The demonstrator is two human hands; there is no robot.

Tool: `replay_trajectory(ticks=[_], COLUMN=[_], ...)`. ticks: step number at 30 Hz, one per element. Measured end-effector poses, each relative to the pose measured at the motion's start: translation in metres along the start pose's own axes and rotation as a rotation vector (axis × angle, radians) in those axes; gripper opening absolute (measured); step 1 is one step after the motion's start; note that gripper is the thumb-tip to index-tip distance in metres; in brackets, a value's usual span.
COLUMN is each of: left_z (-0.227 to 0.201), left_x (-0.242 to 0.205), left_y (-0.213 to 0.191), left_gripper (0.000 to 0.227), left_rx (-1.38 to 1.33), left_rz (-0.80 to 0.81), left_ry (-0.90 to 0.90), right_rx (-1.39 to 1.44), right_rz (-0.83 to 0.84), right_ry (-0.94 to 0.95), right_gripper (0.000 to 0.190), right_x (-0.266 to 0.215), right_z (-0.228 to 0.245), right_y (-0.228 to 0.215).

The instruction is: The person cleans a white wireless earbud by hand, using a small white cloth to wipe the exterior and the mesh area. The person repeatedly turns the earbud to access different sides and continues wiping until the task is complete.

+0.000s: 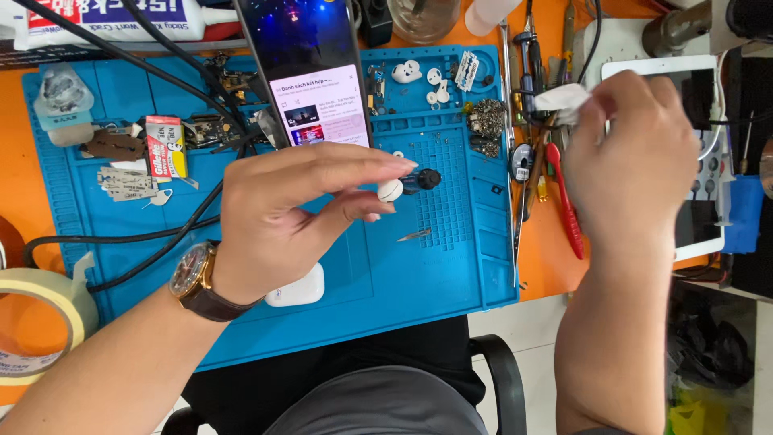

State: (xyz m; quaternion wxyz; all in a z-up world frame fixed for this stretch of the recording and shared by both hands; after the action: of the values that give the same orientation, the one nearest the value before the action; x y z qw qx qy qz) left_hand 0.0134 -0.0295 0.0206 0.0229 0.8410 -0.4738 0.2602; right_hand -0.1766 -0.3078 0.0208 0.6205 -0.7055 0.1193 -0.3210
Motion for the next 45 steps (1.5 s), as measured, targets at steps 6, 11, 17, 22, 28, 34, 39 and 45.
replay_trajectory(ticks=[6,11,17,22,28,34,39,45], left_z=[0.010,0.009,0.003,0.000,0.005,0.002,0.006,0.008], left_x=[-0.006,-0.001,-0.003,-0.008,-0.011,-0.011,-0.011,-0.014], left_y=[0.000,0.005,0.013,0.016,0.013,0.007,0.008,0.020], left_gripper=[0.020,0.017,0.017,0.018,0.021,0.023,0.033,0.028], left_rx=[-0.239,-0.396,-0.475,-0.501,-0.527,-0.638,-0.769,-0.831], left_rz=[-0.023,0.061,0.301,0.378,0.255,0.266,0.270,0.280], left_ry=[-0.218,-0.272,-0.282,-0.257,-0.183,-0.275,-0.341,-0.357], right_rx=[0.850,1.485,1.510,1.189,1.523,1.513,1.593,2.203], right_rz=[-0.115,-0.013,0.216,0.150,0.276,0.145,0.104,0.385], right_ry=[0.367,0.476,0.338,0.262,0.091,0.133,0.201,0.313], right_gripper=[0.018,0.033,0.024,0.015,0.042,0.025,0.027,0.011], right_x=[-0.018,-0.044,-0.068,-0.076,-0.071,-0.074,-0.077,-0.086], right_z=[-0.016,0.028,0.082,0.106,0.130,0.127,0.114,0.117], right_y=[-0.020,-0.020,-0.022,-0.042,-0.053,-0.045,-0.042,-0.037])
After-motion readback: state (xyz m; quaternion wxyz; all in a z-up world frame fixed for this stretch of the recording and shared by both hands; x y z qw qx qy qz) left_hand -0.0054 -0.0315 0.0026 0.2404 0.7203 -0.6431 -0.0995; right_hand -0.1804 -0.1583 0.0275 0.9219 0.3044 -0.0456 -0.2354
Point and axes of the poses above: each hand's wrist, its own x-axis towards the middle knuckle, its own y-axis out of the palm, z = x × y, the point moved 4 cm from there along x, towards the middle knuckle, and after that the axes turned 2 degrees about -z, right-handed, at the moved point
